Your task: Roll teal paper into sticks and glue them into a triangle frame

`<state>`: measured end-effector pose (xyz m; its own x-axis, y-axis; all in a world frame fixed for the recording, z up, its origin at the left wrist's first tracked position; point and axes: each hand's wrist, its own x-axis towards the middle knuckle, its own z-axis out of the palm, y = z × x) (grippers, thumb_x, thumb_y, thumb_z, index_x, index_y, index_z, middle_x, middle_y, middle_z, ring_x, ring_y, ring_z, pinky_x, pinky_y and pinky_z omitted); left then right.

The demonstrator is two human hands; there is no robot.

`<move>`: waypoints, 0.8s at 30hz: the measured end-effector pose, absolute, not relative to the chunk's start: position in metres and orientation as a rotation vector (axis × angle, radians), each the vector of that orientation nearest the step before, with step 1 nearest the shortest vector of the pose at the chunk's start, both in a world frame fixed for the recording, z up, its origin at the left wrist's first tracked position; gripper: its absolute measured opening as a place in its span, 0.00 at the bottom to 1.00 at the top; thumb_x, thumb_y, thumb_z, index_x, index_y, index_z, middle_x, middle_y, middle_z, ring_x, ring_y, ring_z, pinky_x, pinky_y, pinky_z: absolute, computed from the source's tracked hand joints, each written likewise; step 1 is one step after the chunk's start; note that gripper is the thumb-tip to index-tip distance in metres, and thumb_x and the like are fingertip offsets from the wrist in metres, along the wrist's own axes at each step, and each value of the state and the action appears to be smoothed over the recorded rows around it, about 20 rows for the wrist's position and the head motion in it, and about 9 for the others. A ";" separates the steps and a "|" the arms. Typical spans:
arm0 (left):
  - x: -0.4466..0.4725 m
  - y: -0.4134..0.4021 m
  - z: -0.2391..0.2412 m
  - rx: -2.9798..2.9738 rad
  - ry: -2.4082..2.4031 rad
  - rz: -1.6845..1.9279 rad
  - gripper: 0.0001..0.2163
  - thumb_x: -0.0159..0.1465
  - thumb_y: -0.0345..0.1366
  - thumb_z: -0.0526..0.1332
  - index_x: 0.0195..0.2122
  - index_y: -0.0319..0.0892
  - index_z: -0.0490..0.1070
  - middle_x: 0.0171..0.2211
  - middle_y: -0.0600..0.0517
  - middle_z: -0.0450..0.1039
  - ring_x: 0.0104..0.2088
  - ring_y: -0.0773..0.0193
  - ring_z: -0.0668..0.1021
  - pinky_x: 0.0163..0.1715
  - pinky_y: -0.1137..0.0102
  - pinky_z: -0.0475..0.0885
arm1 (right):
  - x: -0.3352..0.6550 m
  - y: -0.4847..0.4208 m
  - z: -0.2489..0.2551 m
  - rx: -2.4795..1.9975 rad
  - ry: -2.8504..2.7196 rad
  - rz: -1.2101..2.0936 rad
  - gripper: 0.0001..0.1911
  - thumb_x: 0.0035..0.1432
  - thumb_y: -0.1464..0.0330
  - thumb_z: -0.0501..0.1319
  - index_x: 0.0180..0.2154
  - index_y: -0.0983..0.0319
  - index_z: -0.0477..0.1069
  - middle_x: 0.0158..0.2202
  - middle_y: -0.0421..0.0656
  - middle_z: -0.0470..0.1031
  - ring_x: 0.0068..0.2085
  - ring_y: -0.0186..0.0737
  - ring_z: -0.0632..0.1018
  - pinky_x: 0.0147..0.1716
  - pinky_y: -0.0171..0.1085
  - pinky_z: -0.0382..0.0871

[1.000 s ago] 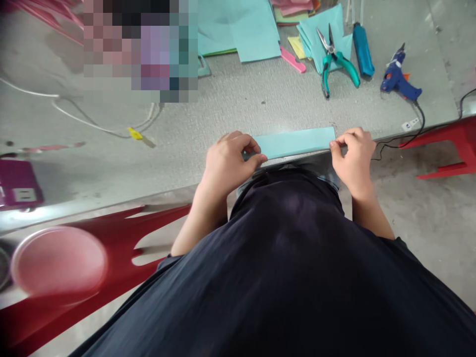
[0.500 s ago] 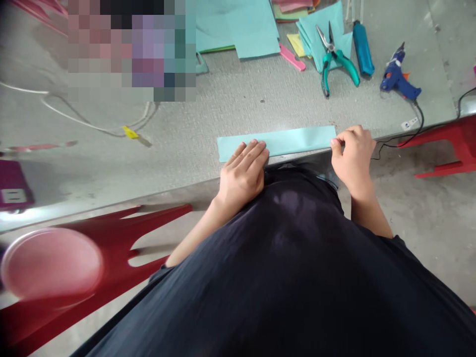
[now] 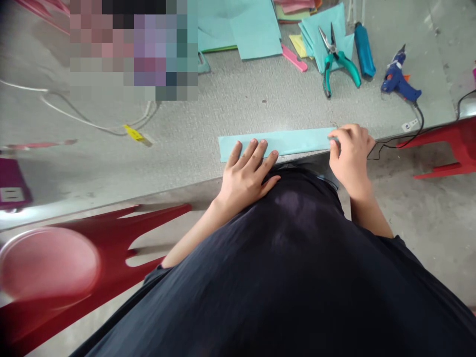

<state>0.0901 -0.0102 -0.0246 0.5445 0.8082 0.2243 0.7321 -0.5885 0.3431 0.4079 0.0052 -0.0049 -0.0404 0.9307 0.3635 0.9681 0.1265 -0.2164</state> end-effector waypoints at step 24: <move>0.112 -0.012 -0.012 2.623 1.396 0.377 0.30 0.78 0.45 0.64 0.78 0.39 0.68 0.79 0.28 0.64 0.79 0.25 0.67 0.77 0.24 0.58 | 0.377 -0.004 -0.030 -1.344 -2.096 -0.321 0.17 0.80 0.73 0.57 0.50 0.58 0.86 0.52 0.47 0.91 0.58 0.49 0.89 0.58 0.48 0.79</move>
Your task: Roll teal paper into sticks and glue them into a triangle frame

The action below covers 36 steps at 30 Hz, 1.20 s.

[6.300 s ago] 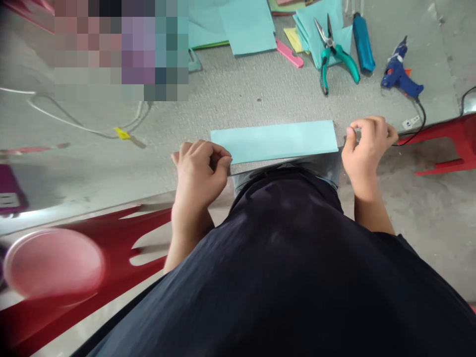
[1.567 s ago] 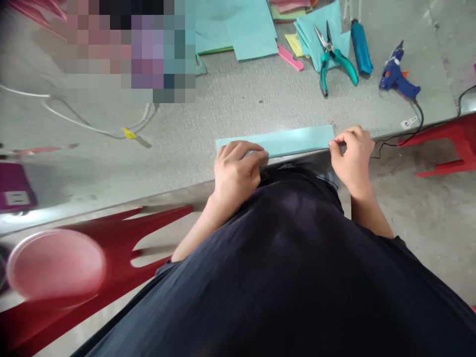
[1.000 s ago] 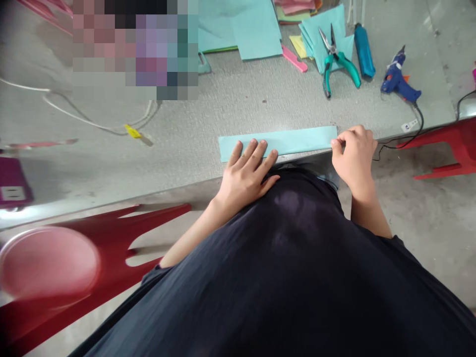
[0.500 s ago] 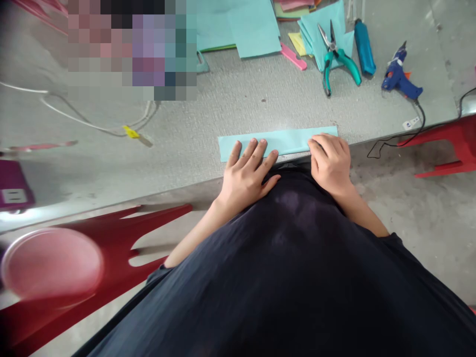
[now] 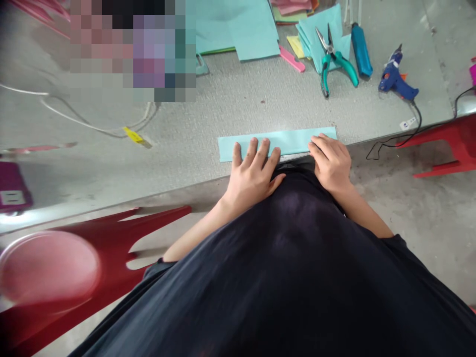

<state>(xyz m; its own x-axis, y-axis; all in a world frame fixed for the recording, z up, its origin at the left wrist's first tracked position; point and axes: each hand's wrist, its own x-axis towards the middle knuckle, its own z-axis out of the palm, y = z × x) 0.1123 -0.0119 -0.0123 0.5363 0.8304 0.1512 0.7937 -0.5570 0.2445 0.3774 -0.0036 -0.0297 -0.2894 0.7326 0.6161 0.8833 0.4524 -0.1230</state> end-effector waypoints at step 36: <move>0.144 -0.007 -0.005 2.563 1.408 0.199 0.36 0.76 0.43 0.66 0.83 0.43 0.60 0.83 0.31 0.56 0.82 0.25 0.60 0.76 0.19 0.53 | 0.352 -0.009 -0.007 -1.465 -2.452 0.022 0.26 0.83 0.61 0.55 0.68 0.70 0.78 0.72 0.61 0.77 0.74 0.63 0.77 0.73 0.58 0.71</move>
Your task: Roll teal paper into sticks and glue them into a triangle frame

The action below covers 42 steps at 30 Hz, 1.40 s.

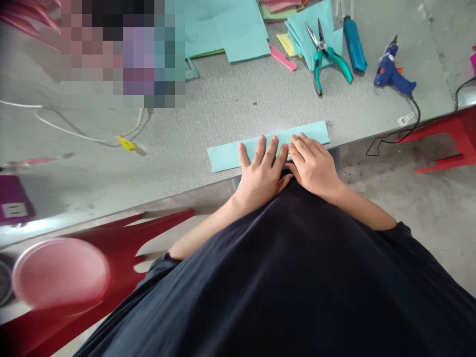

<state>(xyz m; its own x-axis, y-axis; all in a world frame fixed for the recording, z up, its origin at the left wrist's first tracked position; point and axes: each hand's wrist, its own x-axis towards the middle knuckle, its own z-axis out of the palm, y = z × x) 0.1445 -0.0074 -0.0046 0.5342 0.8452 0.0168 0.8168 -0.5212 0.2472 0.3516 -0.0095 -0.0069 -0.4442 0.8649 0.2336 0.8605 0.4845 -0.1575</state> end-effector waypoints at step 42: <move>0.120 -0.013 -0.023 2.561 1.406 0.438 0.32 0.77 0.42 0.64 0.80 0.36 0.65 0.79 0.28 0.63 0.80 0.32 0.66 0.81 0.31 0.55 | 0.435 -0.012 -0.040 -1.480 -2.387 -0.091 0.37 0.77 0.41 0.55 0.71 0.58 0.76 0.72 0.54 0.78 0.76 0.62 0.75 0.76 0.63 0.66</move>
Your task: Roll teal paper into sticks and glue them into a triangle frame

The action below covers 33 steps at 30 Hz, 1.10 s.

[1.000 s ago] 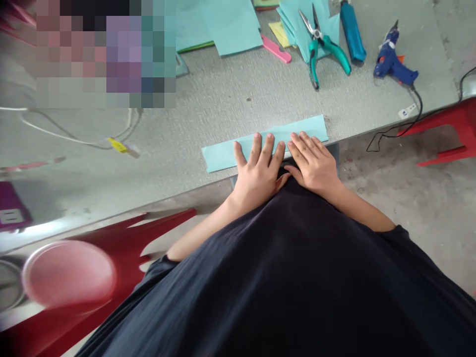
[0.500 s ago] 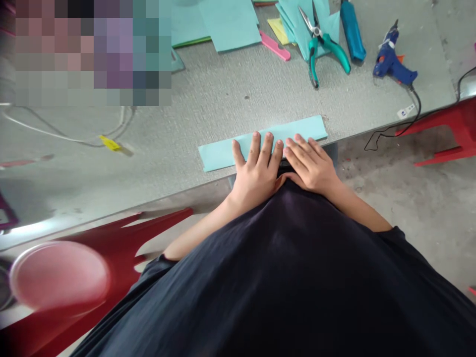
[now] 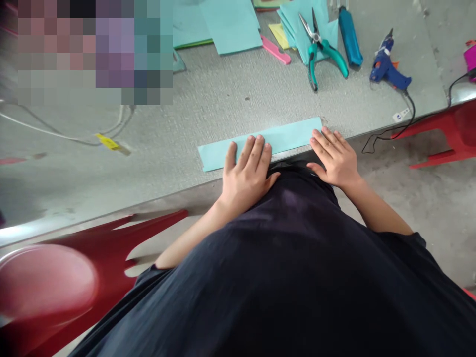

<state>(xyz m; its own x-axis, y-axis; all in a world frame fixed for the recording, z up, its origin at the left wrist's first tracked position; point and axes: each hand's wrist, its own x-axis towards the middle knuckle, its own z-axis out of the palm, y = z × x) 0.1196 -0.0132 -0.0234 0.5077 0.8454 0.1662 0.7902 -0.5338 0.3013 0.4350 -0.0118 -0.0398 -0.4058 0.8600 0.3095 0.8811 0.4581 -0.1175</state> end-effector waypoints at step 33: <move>0.022 -0.024 -0.036 2.423 1.800 0.990 0.10 0.74 0.35 0.64 0.35 0.51 0.83 0.30 0.47 0.76 0.38 0.49 0.77 0.42 0.52 0.67 | 0.422 0.004 -0.021 -1.557 -2.192 -0.396 0.24 0.81 0.61 0.53 0.34 0.56 0.81 0.38 0.43 0.86 0.40 0.49 0.74 0.49 0.53 0.55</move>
